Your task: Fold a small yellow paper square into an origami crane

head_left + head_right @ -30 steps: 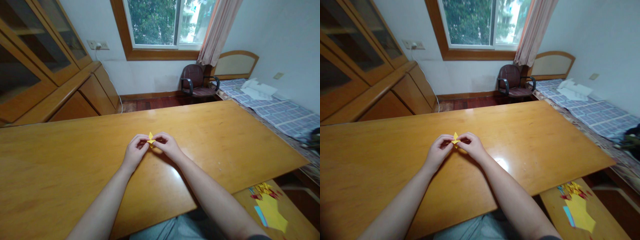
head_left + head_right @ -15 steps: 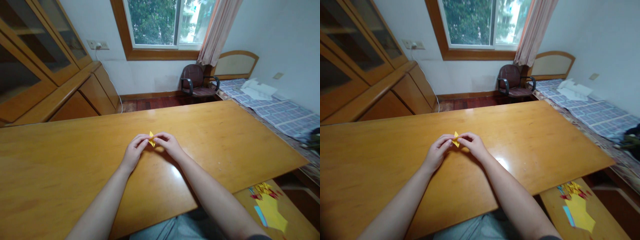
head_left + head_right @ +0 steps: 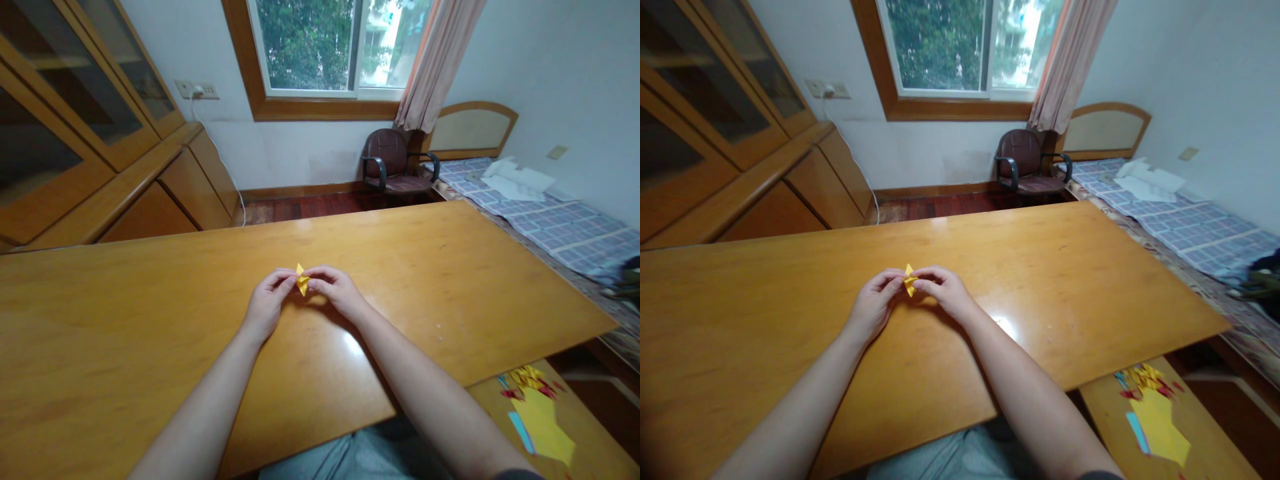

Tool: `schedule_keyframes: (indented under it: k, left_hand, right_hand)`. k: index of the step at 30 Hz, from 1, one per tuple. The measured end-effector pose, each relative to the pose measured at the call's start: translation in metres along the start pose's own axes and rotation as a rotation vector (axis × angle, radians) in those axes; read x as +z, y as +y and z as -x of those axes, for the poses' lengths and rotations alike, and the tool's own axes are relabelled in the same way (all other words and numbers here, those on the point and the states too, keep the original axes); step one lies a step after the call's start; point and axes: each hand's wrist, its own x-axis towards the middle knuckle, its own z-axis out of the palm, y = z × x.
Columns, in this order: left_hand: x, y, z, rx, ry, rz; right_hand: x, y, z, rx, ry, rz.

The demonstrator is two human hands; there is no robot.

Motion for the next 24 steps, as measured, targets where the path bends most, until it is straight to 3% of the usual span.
schedule_keyframes:
  k: [5,9,15,24]
  left_hand:
    - [0.0038,0.0043,0.0007,-0.131,0.051,0.177]
    - [0.0054,0.0055,0.0019,-0.172,0.037,0.225]
    - [0.0056,0.0047,0.0031,-0.148,-0.007,0.146]
    - [0.0066,0.0058,0.0000,-0.069,0.035,0.019]
  right_hand:
    - [-0.0021,-0.0019,0.0029,-0.052,-0.048,0.049]
    - [-0.0019,-0.0028,0.0020,-0.059,-0.007,0.081]
    - [-0.0005,-0.0030,0.0011,-0.011,0.062,0.039]
    - [0.0020,0.0036,0.0015,0.048,-0.009,-0.096]
